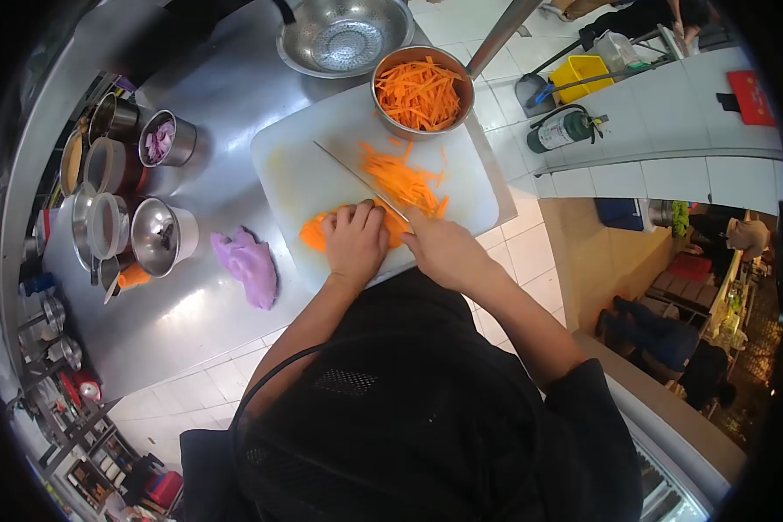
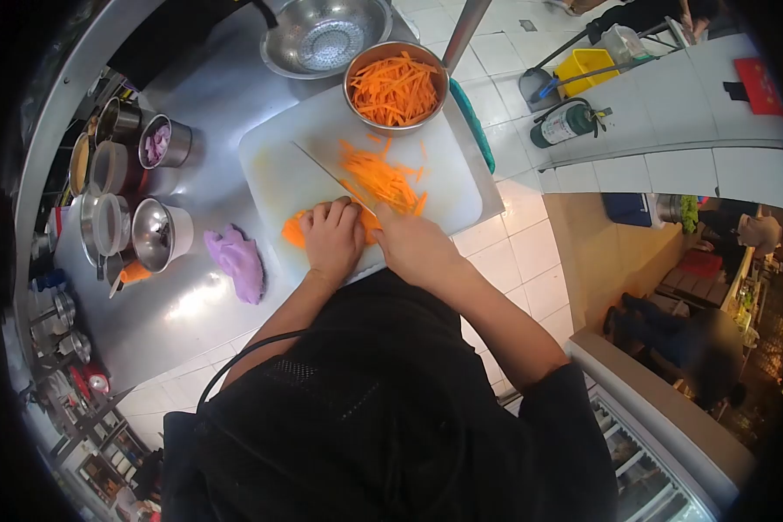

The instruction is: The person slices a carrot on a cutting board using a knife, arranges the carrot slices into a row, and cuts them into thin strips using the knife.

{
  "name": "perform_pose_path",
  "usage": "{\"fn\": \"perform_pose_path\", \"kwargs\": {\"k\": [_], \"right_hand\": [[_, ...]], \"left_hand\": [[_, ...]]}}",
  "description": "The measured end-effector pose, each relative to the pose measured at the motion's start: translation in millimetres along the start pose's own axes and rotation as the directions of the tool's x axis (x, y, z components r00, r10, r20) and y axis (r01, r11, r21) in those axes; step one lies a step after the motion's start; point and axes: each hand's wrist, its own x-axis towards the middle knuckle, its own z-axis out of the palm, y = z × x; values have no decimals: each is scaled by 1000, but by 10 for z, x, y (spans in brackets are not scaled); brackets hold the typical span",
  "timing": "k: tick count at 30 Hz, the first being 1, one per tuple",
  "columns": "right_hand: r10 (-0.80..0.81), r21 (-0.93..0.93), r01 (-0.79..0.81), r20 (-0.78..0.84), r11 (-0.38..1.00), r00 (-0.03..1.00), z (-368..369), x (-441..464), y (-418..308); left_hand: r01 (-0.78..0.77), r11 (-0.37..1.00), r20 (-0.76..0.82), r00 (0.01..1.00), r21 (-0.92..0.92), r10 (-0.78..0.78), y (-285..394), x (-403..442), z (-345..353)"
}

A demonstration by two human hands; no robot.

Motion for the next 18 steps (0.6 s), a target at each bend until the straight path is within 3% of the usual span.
{"fn": "perform_pose_path", "kwargs": {"k": [3,7,9,13,16,18], "right_hand": [[73,-38,-72,20,997,997,-206,-491,-287],[161,-68,-154,112,986,981,43,-625,-178],[86,-15,-87,-71,996,994,494,-305,191],[8,54,0,-138,999,990,375,-20,179],[-12,31,16,-104,999,994,63,-301,-150],[191,-2,-192,111,981,975,-75,-573,-378]], "left_hand": [[-1,1000,-12,1000,29,2,3,-5,18],[6,1000,-31,1000,20,-6,9,-32,11],[27,999,56,998,29,-29,14,-13,-23],[7,1000,-6,1000,27,-7,36,7,22],[11,999,-41,999,43,-9,15,-33,45],[46,998,28,998,50,-47,29,-19,28]]}}
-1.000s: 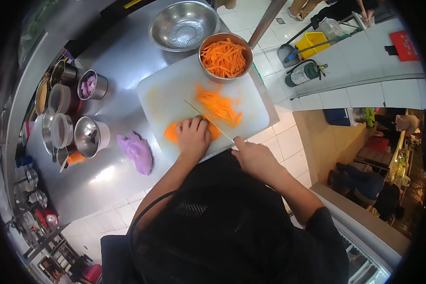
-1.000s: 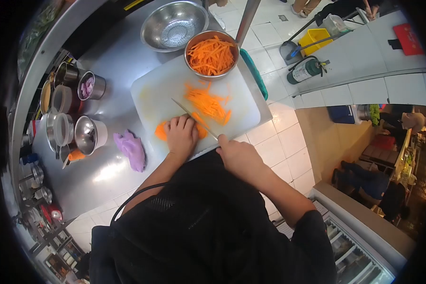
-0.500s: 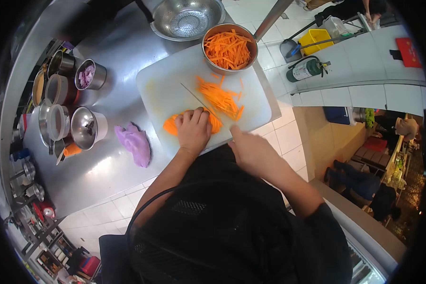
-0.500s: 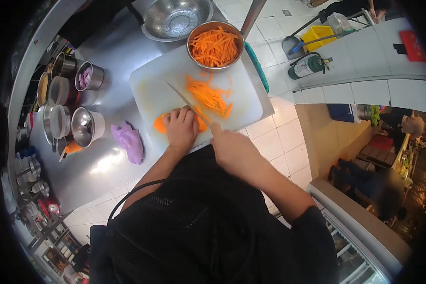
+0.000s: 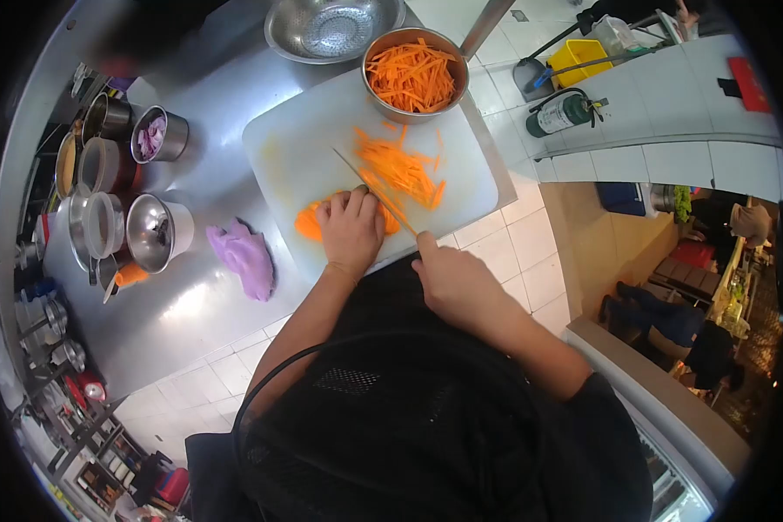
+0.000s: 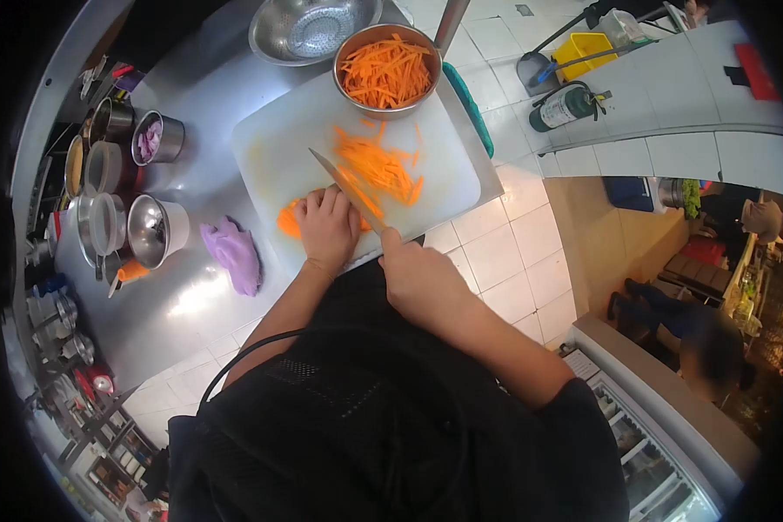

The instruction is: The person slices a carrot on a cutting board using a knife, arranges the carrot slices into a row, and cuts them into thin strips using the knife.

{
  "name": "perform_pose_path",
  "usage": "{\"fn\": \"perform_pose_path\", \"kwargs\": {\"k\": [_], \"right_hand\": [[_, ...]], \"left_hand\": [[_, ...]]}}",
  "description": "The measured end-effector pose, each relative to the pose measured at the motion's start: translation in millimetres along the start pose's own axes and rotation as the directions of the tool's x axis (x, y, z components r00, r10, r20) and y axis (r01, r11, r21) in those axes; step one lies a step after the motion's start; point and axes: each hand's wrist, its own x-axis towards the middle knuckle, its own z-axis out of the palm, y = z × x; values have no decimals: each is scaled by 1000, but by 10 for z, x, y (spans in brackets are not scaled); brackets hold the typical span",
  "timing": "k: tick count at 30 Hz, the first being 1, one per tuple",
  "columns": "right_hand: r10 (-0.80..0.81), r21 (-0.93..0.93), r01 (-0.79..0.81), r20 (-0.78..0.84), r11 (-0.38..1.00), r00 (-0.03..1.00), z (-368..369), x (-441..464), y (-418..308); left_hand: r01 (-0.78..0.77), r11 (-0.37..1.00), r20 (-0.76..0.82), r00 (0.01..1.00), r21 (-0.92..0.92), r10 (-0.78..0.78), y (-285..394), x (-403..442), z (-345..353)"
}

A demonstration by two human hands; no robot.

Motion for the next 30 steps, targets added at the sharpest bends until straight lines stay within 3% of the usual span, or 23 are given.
{"fn": "perform_pose_path", "kwargs": {"k": [1,3,7,10,12,13,16,21,27,28,30], "right_hand": [[0,-5,0,6,1000,1000,141,98,104],[-82,31,91,-224,995,971,595,447,407],[-177,18,191,-296,982,939,470,773,357],[-246,61,274,-283,960,927,153,421,198],[-25,32,26,-46,999,999,-22,98,35],[-29,27,30,-35,999,999,95,167,111],[-55,73,68,-162,995,985,650,529,456],[-210,150,278,-356,949,911,631,903,561],[-98,138,115,-120,984,988,241,426,883],[-199,-14,202,-256,979,946,260,478,947],[-191,-69,180,-251,981,949,156,536,918]], "left_hand": [[7,1000,1,1000,-2,-7,6,15,7],[-12,1000,-44,999,-13,11,3,12,-10],[-33,999,-40,999,-3,33,-2,39,-7],[-13,1000,-54,998,-6,13,-4,-16,26],[-5,1000,-39,999,-13,4,-2,5,7],[8,1000,-37,999,-12,-8,-4,2,15],[3,1000,-33,999,-4,-3,-15,-1,-3],[10,1000,-8,1000,15,-10,12,14,5],[-7,1000,-79,997,8,8,26,31,-24],[-19,1000,-85,996,10,20,32,22,-19],[19,997,-53,998,-72,-22,23,41,-40]]}}
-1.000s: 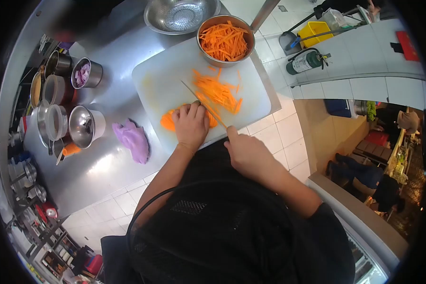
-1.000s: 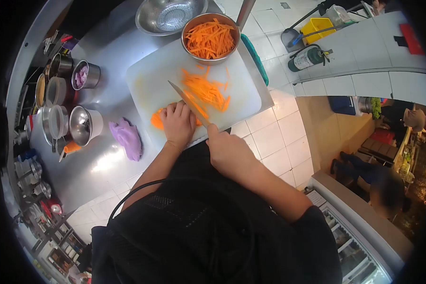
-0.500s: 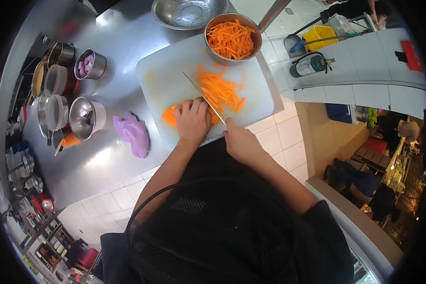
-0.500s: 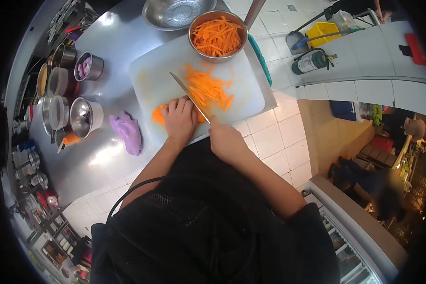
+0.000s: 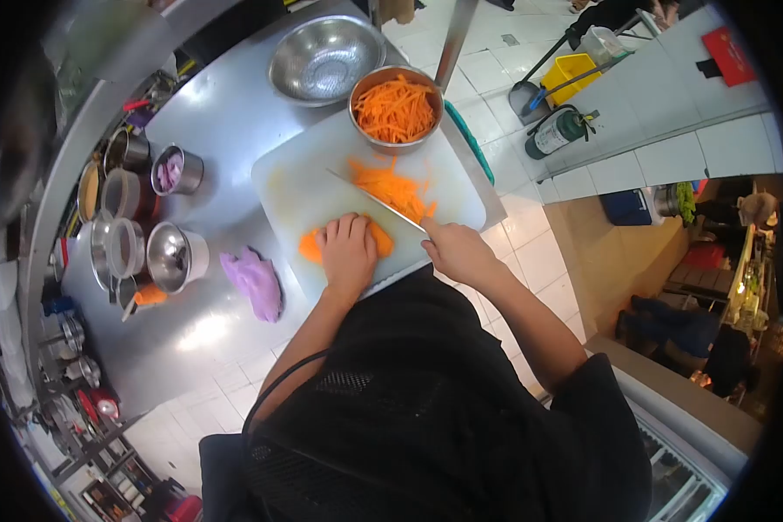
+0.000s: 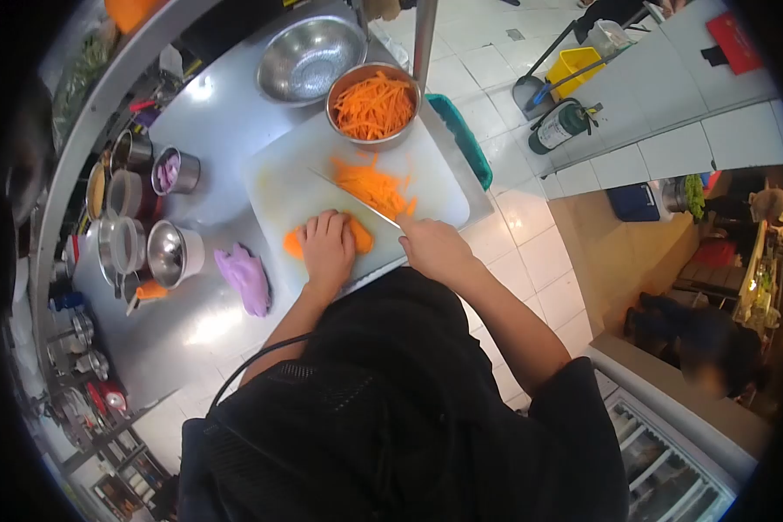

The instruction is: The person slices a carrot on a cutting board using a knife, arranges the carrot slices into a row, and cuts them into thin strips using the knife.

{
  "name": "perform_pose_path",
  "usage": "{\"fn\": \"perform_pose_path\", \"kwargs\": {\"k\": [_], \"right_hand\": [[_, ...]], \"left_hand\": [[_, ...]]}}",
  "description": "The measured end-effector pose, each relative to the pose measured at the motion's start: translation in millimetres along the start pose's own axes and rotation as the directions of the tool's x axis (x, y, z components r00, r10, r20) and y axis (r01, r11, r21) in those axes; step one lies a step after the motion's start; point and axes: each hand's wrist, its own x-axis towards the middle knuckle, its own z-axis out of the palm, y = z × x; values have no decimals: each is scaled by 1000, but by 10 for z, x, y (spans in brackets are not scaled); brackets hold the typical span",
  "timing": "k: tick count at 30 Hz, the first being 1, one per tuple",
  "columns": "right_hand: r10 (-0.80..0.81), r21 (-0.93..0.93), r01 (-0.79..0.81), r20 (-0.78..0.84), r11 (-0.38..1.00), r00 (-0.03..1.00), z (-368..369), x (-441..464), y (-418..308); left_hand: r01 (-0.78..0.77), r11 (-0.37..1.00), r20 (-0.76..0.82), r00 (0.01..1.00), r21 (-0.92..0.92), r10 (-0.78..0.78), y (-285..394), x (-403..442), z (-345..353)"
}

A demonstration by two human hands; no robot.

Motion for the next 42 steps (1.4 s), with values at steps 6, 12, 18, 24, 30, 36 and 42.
{"fn": "perform_pose_path", "kwargs": {"k": [6,12,18,24,30,36,42], "right_hand": [[-101,-209,63,-174,976,980,-598,-67,-149],[-274,-435,118,-316,893,908,-1199,310,158],[-346,-455,198,-270,868,898,-1351,757,381],[-332,-476,194,-225,858,916,-1398,825,502],[-327,-481,190,-220,856,919,-1448,780,545],[-38,-166,-13,-296,986,954,-949,297,385],[163,379,-126,-66,917,984,-292,-405,-228]], "left_hand": [[-36,944,-100,995,-328,3,-98,238,-500],[-389,900,-188,916,-197,354,58,992,-1011],[-539,797,366,708,-271,604,395,1807,-874],[-453,832,520,651,-319,554,216,2431,-483],[-32,731,304,896,-681,322,-134,2591,-427],[5,870,-251,956,-493,-148,-323,1632,-901],[-84,962,89,990,-261,110,-205,41,-540]]}}
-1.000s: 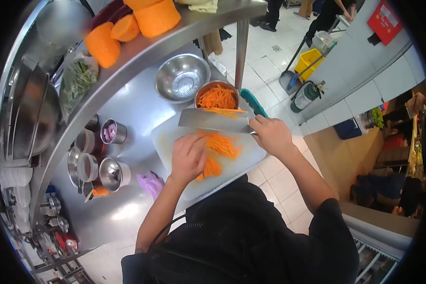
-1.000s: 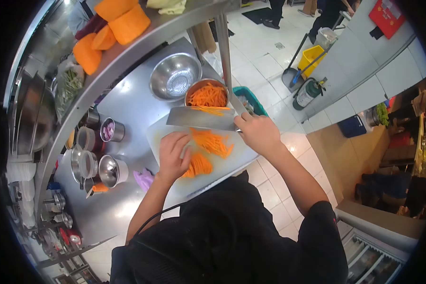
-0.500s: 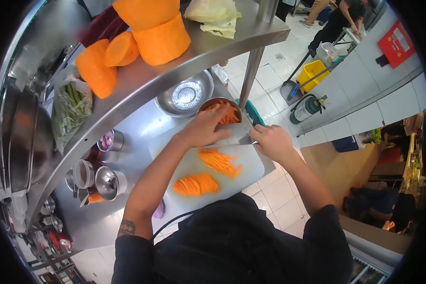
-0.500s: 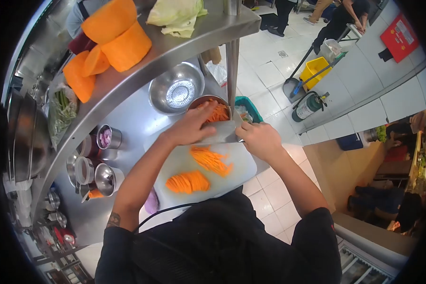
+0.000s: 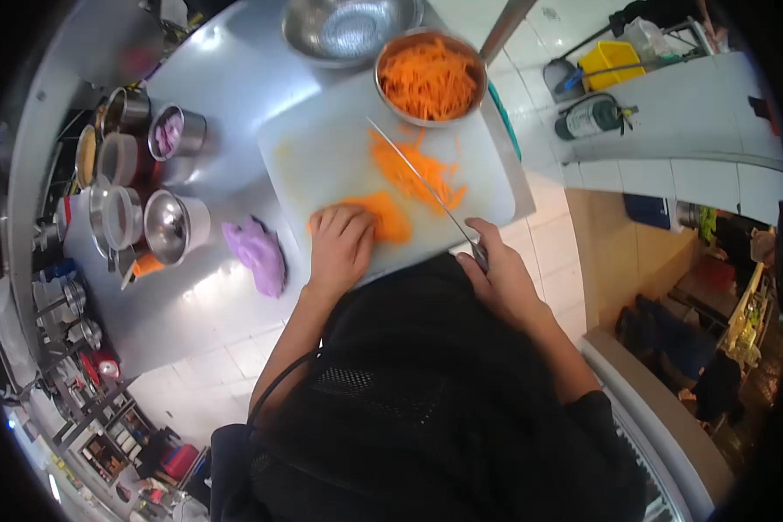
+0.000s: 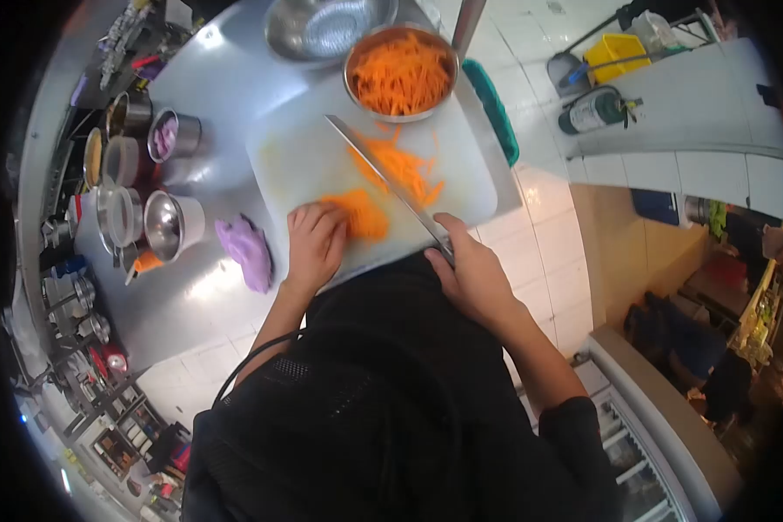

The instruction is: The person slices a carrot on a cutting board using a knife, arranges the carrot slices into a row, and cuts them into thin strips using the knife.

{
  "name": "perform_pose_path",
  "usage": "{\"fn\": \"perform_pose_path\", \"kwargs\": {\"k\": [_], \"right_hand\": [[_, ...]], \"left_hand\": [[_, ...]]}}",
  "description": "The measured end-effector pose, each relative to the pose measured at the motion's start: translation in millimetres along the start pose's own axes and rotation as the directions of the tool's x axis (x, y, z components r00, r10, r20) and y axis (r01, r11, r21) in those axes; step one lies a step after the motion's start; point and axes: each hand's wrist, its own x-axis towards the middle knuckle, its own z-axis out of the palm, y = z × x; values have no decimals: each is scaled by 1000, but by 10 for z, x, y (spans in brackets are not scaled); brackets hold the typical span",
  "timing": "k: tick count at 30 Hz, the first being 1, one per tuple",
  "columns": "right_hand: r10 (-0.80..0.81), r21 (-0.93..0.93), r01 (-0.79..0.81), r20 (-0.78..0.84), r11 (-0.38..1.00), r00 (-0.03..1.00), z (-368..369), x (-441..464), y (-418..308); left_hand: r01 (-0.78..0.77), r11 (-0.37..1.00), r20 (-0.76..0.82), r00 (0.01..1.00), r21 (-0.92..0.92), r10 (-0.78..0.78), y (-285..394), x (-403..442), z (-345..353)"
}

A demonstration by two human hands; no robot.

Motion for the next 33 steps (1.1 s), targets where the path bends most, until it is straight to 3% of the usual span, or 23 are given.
{"fn": "perform_pose_path", "kwargs": {"k": [3,4,8,13,20,25,33], "right_hand": [[1,-68,7,125,998,992,159,-78,57],[90,-134,-67,175,989,980,168,-61,-12],[134,-215,-91,193,972,972,198,-72,-292],[28,-298,32,193,954,981,306,-85,-450],[217,-345,-108,293,932,931,181,-243,-753],[133,-266,-76,201,961,971,766,178,-189],[4,-225,32,157,974,988,548,347,-437]], "left_hand": [[12,997,6,1000,72,-12,-3,-36,209],[-5,997,18,1000,78,3,-17,-28,262],[-10,985,-15,1000,170,13,-46,-34,406],[-27,971,-59,997,238,42,-56,-35,464],[-34,967,-45,998,251,47,-51,-40,481],[-29,955,-40,998,295,43,-74,-55,491],[-28,955,-69,996,296,51,-84,-52,515]]}}
